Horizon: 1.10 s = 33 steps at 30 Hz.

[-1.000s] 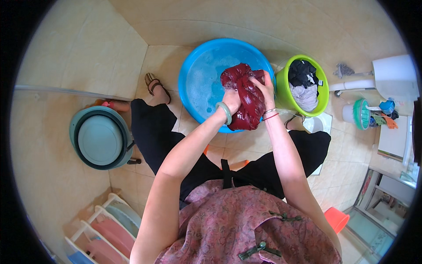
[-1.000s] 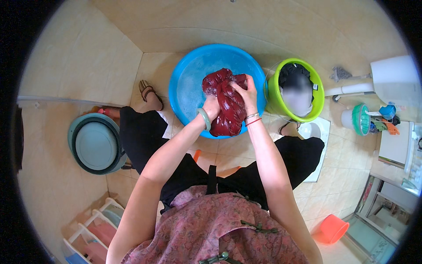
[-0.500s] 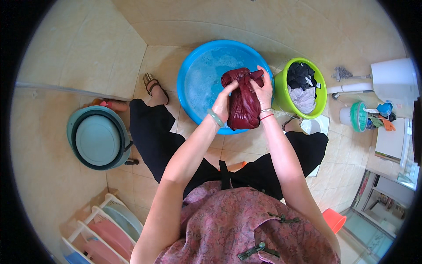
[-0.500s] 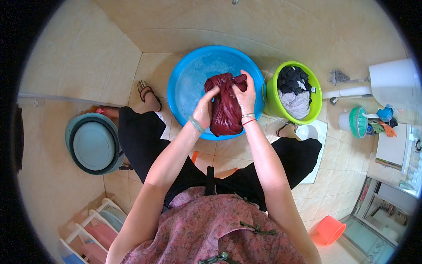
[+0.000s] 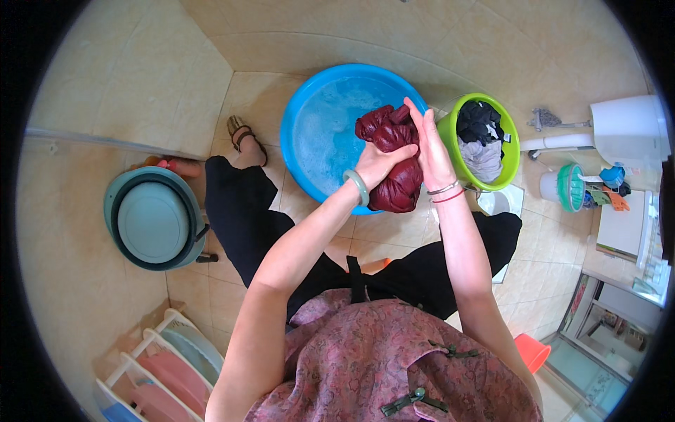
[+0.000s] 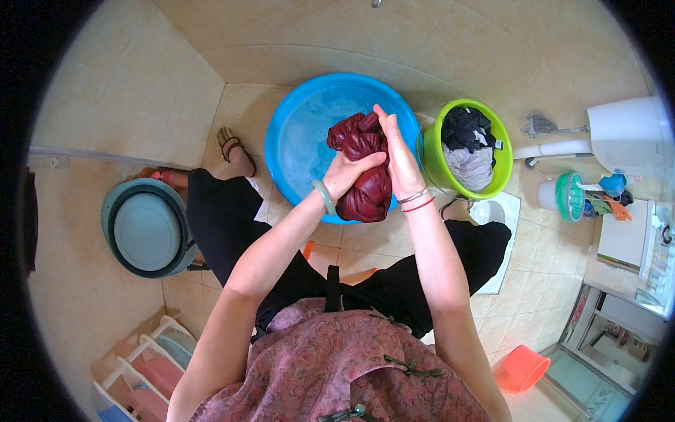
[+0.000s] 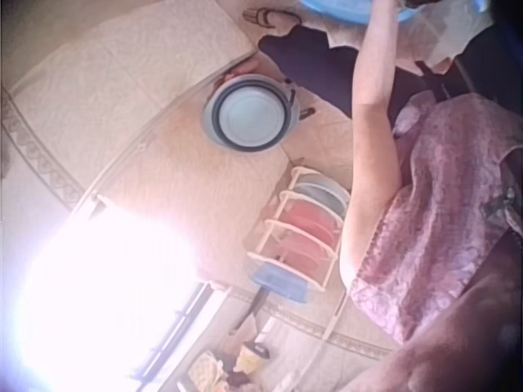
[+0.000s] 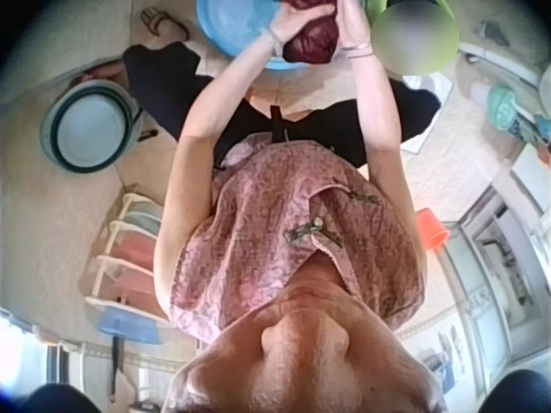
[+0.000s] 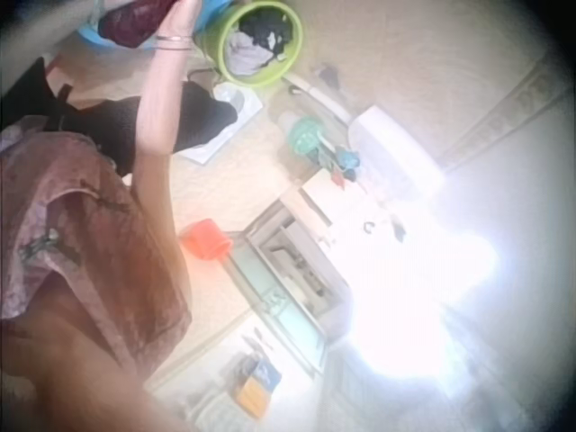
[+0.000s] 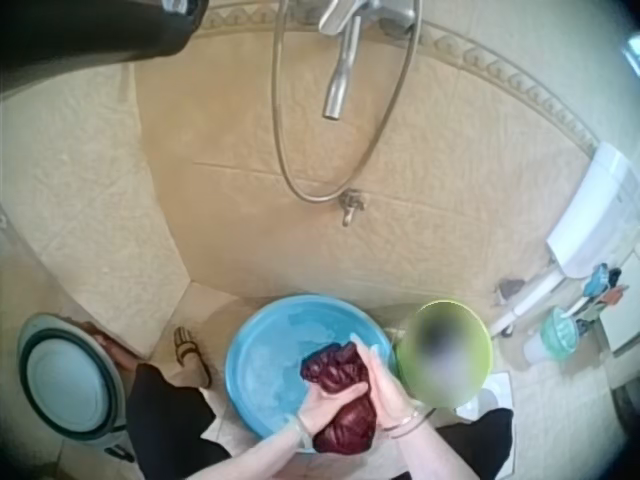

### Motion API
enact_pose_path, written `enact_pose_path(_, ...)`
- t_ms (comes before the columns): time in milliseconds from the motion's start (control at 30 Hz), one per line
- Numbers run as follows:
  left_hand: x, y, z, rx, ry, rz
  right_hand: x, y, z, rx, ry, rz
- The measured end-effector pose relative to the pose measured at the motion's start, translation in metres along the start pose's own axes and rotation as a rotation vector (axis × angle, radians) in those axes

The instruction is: The person hand-washes various garments in a blue basin filled with soapy water. They scrub and rinse items including dark and light-colored clothes, then wring them out and transfer them to a green bucket.

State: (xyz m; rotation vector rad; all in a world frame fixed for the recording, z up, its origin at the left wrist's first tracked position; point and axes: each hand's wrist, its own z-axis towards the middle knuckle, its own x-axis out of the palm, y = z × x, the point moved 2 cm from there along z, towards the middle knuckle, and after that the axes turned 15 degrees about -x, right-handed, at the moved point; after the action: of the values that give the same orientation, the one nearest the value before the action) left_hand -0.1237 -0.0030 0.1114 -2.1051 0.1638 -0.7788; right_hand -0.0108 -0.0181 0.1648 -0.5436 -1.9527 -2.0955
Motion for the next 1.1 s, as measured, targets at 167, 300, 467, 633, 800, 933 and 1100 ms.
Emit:
enact_pose_path(167,-0.009,-0.005,-0.01,-0.185,0.027,-0.245,-0.033,-0.008,0.005,-0.077,0.138,0.045)
enact_pose_path(300,0.002,-0.008,-0.019,-0.391,0.232,-0.443,-0.056,-0.05,0.002,0.004,0.036,0.447)
enact_pose_path(467,-0.002,-0.007,-0.023,-0.533,0.37,-0.482,-0.035,-0.035,0.015,0.015,0.222,0.448)
enact_pose_path(633,-0.004,-0.025,-0.025,-0.537,0.314,-0.165,-0.036,-0.022,0.025,0.092,0.108,0.262)
enact_pose_path(800,0.003,-0.033,-0.027,-0.283,0.296,0.069,-0.02,-0.004,0.032,0.123,0.104,-0.153)
enact_pose_path(933,0.002,-0.023,-0.02,-0.13,0.214,0.167,-0.016,-0.006,0.041,0.125,0.205,-0.328)
enact_pose_path(1100,-0.003,-0.019,-0.013,-0.16,0.22,0.32,-0.015,-0.013,0.049,-0.015,0.332,-0.619)
